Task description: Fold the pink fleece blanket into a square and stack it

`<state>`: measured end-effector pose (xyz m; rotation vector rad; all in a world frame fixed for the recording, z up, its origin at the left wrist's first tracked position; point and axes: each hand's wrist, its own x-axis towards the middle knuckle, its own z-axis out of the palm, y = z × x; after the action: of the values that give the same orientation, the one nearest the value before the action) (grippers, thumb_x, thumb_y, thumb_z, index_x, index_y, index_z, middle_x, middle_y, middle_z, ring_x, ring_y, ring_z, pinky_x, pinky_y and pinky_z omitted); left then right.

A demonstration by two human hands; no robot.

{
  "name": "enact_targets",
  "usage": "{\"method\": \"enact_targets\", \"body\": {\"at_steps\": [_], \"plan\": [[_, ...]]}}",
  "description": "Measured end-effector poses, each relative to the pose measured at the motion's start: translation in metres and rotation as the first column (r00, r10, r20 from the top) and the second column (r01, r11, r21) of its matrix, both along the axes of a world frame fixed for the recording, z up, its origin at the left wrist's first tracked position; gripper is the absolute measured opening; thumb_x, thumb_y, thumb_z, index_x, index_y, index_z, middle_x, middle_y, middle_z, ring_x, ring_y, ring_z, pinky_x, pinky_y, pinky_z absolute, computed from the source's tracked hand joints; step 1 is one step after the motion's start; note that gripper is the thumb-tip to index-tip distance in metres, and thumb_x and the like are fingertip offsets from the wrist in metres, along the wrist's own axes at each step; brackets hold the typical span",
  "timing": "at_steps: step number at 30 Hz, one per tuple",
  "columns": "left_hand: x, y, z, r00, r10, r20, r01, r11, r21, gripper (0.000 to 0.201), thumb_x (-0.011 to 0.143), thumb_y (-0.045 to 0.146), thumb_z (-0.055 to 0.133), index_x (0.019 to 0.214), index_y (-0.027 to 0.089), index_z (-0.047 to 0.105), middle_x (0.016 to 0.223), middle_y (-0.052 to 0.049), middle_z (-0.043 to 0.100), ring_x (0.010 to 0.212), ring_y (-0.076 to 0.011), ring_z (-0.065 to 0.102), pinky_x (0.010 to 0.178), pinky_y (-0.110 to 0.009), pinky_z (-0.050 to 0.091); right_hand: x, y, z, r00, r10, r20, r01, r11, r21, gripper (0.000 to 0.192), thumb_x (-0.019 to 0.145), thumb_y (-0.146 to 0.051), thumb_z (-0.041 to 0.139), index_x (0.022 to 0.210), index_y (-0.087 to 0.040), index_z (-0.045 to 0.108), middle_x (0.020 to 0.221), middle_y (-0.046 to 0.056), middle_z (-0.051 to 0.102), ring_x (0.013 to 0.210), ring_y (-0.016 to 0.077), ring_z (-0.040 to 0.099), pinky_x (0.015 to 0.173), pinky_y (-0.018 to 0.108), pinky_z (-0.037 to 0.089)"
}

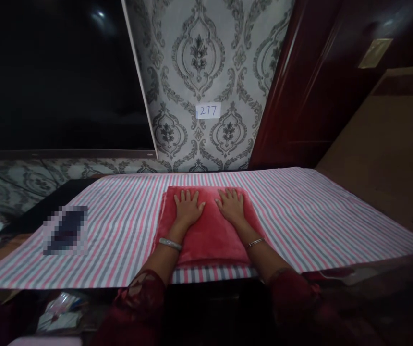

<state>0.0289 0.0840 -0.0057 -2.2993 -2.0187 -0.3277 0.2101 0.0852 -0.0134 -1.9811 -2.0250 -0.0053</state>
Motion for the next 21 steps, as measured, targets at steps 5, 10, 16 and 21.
{"method": "enact_targets", "body": {"at_steps": [5,10,16,21], "plan": [[-0.003,-0.002,0.004,1.0,0.008,0.023,-0.008,1.0,0.02,0.067,0.097,0.055,0.041,0.154,0.019,0.043,0.161,-0.02,0.037,0.15,-0.0426,0.027,0.119,-0.068,0.015,-0.002,-0.001,0.002,1.0,-0.007,0.002,0.007,1.0,0.014,0.055,0.103,-0.046,0.036,0.153,-0.025,0.046,0.16,0.013,0.041,0.149,0.0358,0.029,0.118,0.06,0.017],[0.009,-0.002,0.026,0.997,0.017,0.08,-0.01,0.996,-0.089,0.065,0.096,0.051,0.042,0.154,0.021,0.041,0.163,-0.018,0.034,0.15,-0.0435,0.025,0.118,-0.071,0.014,-0.003,-0.004,0.0,1.0,-0.006,-0.017,0.007,0.999,0.049,0.056,0.103,-0.045,0.037,0.153,-0.023,0.046,0.16,0.013,0.04,0.149,0.0368,0.029,0.118,0.061,0.017],[0.044,0.015,0.03,0.969,-0.224,0.1,0.236,0.962,-0.134,0.055,0.1,0.042,0.032,0.152,0.027,0.045,0.164,-0.008,0.034,0.153,-0.0349,0.022,0.121,-0.068,0.012,-0.003,-0.006,-0.001,1.0,-0.003,-0.016,0.004,0.998,0.062,0.054,0.102,-0.04,0.037,0.153,-0.024,0.046,0.16,0.012,0.04,0.149,0.0366,0.029,0.118,0.061,0.018],[0.045,0.014,0.006,0.967,-0.231,0.111,0.24,0.968,-0.079,0.059,0.101,0.046,0.029,0.156,0.027,0.037,0.166,-0.005,0.031,0.155,-0.0308,0.019,0.124,-0.063,0.01,-0.003,-0.006,-0.001,1.0,-0.007,-0.008,0.007,0.999,0.051,0.054,0.101,-0.038,0.039,0.153,-0.025,0.046,0.161,0.011,0.038,0.149,0.0359,0.028,0.119,0.06,0.017]]}}
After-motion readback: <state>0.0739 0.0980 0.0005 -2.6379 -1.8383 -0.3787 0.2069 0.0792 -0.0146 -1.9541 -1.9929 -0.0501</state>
